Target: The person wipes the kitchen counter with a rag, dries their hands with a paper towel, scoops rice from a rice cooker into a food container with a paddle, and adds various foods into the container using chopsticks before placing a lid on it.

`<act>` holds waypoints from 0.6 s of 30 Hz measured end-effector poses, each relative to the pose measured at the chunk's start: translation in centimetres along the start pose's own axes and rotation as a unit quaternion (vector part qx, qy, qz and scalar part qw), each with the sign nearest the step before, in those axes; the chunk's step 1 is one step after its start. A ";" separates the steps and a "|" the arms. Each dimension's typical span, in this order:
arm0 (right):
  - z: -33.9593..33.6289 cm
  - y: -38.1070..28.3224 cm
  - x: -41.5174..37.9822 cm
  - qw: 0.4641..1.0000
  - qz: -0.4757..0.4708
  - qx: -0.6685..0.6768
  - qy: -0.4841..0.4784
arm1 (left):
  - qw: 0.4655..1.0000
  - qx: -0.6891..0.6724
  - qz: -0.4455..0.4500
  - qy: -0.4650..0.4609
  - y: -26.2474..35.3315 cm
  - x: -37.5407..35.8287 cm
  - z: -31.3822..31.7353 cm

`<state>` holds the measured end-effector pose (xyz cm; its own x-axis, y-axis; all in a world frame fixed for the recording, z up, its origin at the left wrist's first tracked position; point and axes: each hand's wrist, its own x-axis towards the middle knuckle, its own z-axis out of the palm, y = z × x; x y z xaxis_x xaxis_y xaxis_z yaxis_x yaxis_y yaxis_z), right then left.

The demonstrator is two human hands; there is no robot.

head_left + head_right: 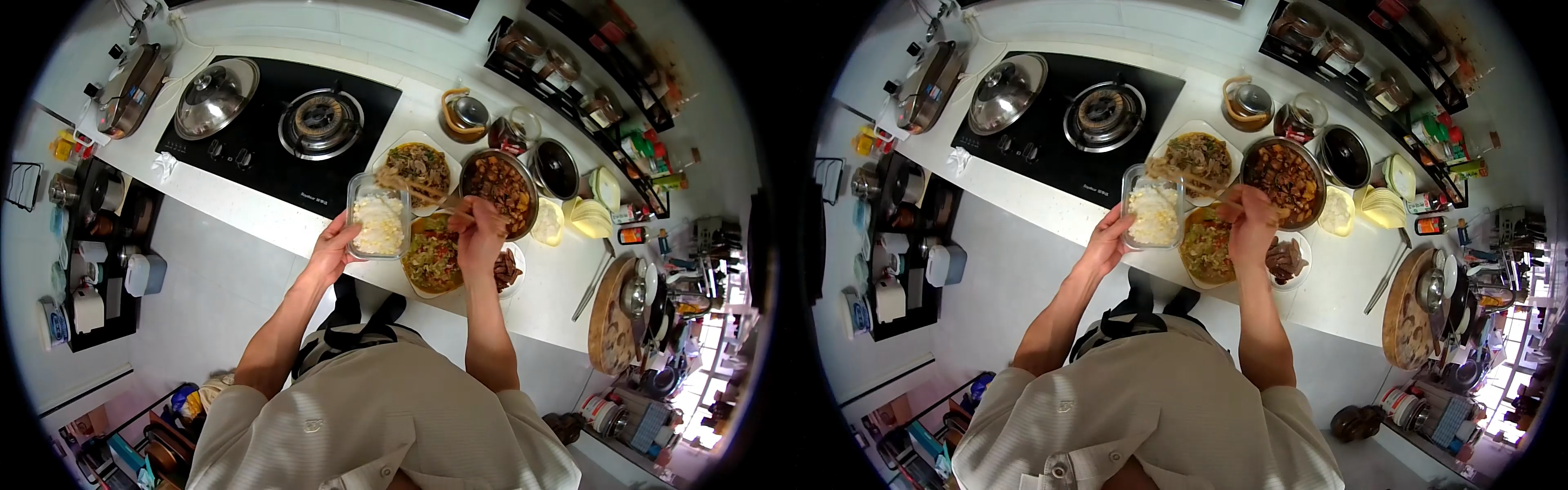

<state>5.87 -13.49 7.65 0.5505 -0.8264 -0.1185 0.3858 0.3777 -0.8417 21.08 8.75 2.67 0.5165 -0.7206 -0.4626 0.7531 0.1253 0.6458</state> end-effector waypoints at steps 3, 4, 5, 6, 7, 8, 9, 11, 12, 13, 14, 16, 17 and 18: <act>1.3 1.3 -1.8 0.996 0.031 -0.070 -0.035 | 1.000 0.001 0.000 -0.005 0.0 -0.1 0.0; 1.7 1.6 -2.3 0.990 0.053 -0.121 -0.047 | 1.000 0.000 0.001 -0.003 0.0 -0.2 -0.1; 2.0 1.8 -2.6 0.989 0.065 -0.124 -0.056 | 1.000 0.004 0.003 0.001 -0.1 -0.2 -0.1; 2.1 1.5 -2.9 0.989 0.065 -0.123 -0.057 | 1.000 0.007 0.006 0.005 -0.1 -0.2 -0.1; 2.6 0.8 -3.3 0.987 0.055 -0.141 -0.058 | 1.000 0.007 0.006 0.004 0.0 -0.3 0.0; 3.0 0.0 -3.6 0.985 0.045 -0.159 -0.058 | 1.000 0.011 0.001 0.000 0.2 -0.5 0.2; 3.3 -0.7 -3.8 0.985 0.044 -0.159 -0.057 | 1.000 0.015 -0.005 -0.006 0.3 -0.6 0.3; 3.8 -1.9 -4.2 0.975 0.017 -0.211 -0.073 | 1.000 0.008 -0.001 0.002 0.0 -0.5 0.1; 3.8 -2.5 -4.2 0.975 0.014 -0.211 -0.072 | 1.000 0.002 0.004 0.009 -0.1 -0.4 0.1; 3.8 -3.1 -4.2 0.975 0.017 -0.213 -0.058 | 1.000 0.002 0.004 0.004 -0.1 -0.2 0.0; 3.5 -3.7 -4.2 0.976 0.021 -0.215 -0.041 | 1.000 -0.006 0.002 0.003 -0.1 -0.3 -0.1; 2.0 -3.7 -2.6 0.977 -0.046 -0.201 -0.045 | 1.000 -0.014 0.000 -0.001 0.0 -0.3 -0.4; 1.2 -3.7 -1.7 0.979 -0.047 -0.197 -0.005 | 1.000 -0.011 -0.003 -0.001 0.2 -0.4 -0.7; 0.4 -3.6 -0.8 0.980 -0.047 -0.191 0.035 | 1.000 -0.007 -0.007 -0.001 0.2 -0.4 -0.8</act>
<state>4.32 -13.97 10.98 0.4684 -0.8818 -0.0547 0.1200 0.1248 -0.9849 21.31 9.61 2.55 0.5058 -0.7234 -0.4700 0.7656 0.1253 0.6310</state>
